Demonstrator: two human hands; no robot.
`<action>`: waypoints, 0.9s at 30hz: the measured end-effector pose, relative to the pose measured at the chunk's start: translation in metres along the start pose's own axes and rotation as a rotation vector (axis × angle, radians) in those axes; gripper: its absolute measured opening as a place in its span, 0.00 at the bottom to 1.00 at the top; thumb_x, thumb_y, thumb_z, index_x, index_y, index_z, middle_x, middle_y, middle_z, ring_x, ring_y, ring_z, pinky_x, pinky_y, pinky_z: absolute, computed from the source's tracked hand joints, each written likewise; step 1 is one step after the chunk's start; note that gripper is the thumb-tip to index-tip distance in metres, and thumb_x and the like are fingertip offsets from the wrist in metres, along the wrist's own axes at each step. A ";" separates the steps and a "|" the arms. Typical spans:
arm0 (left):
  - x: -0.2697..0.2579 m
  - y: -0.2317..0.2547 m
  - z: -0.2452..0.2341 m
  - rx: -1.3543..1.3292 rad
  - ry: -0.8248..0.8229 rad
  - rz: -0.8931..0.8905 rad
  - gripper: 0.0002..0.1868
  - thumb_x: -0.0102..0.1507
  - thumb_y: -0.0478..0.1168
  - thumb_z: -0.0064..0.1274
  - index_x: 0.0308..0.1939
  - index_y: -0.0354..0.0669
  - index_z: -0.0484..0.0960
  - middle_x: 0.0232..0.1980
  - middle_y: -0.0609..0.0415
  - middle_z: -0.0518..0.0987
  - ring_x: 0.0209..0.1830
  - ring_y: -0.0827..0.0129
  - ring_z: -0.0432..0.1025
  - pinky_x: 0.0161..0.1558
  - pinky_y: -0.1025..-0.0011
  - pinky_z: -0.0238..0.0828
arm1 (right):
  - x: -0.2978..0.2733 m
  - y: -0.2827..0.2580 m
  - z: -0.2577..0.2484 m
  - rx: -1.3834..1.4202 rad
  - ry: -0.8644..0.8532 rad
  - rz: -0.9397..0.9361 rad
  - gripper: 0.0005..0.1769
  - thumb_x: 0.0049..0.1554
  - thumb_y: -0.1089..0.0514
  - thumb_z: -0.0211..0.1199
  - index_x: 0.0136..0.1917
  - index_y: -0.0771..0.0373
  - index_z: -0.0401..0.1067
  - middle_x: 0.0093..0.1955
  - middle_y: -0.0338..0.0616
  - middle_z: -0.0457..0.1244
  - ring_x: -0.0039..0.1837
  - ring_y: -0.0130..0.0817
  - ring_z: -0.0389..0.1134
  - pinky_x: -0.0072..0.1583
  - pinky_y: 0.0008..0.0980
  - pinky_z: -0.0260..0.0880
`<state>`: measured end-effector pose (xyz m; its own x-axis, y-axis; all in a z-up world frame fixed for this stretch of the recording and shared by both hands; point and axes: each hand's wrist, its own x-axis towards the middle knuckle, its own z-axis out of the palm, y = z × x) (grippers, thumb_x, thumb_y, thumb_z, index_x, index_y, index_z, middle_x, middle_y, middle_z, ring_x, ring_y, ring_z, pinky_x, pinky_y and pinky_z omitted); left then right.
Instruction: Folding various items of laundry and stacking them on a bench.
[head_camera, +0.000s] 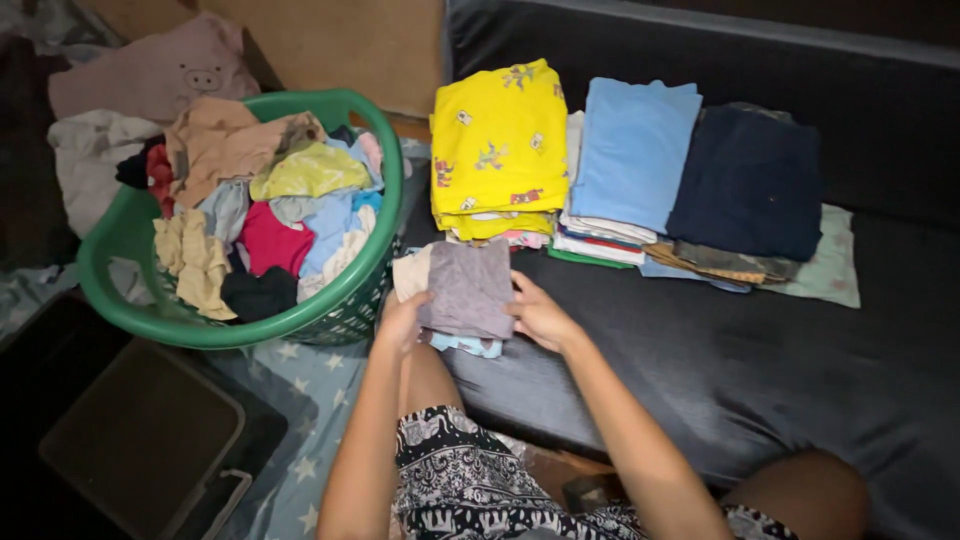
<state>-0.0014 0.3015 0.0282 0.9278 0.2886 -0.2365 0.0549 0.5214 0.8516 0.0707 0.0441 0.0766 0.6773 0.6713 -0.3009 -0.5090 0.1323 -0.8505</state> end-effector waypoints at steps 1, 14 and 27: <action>0.002 0.001 -0.004 -0.001 0.001 0.001 0.32 0.56 0.28 0.56 0.67 0.35 0.73 0.61 0.48 0.80 0.60 0.57 0.75 0.61 0.56 0.70 | 0.010 0.010 -0.003 -0.001 -0.001 0.001 0.40 0.55 0.72 0.52 0.79 0.56 0.51 0.69 0.51 0.63 0.66 0.38 0.68 0.62 0.37 0.73; -0.022 0.021 0.034 1.404 0.386 0.656 0.36 0.52 0.32 0.58 0.65 0.30 0.70 0.63 0.26 0.71 0.60 0.33 0.67 0.60 0.49 0.65 | 0.067 0.073 -0.026 -0.419 0.392 -0.208 0.24 0.56 0.68 0.60 0.66 0.68 0.69 0.48 0.48 0.70 0.46 0.30 0.69 0.49 0.28 0.70; 0.019 0.106 0.002 1.317 0.513 0.755 0.17 0.59 0.30 0.50 0.53 0.39 0.82 0.58 0.41 0.77 0.61 0.44 0.70 0.64 0.52 0.65 | 0.099 0.009 0.084 -0.296 0.056 -0.343 0.14 0.62 0.64 0.58 0.61 0.66 0.73 0.49 0.40 0.71 0.45 0.22 0.69 0.47 0.21 0.67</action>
<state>0.0225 0.3604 0.1146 0.6874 0.5149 0.5122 0.1789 -0.8036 0.5677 0.0890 0.1731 0.0754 0.8120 0.5837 0.0043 -0.0816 0.1208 -0.9893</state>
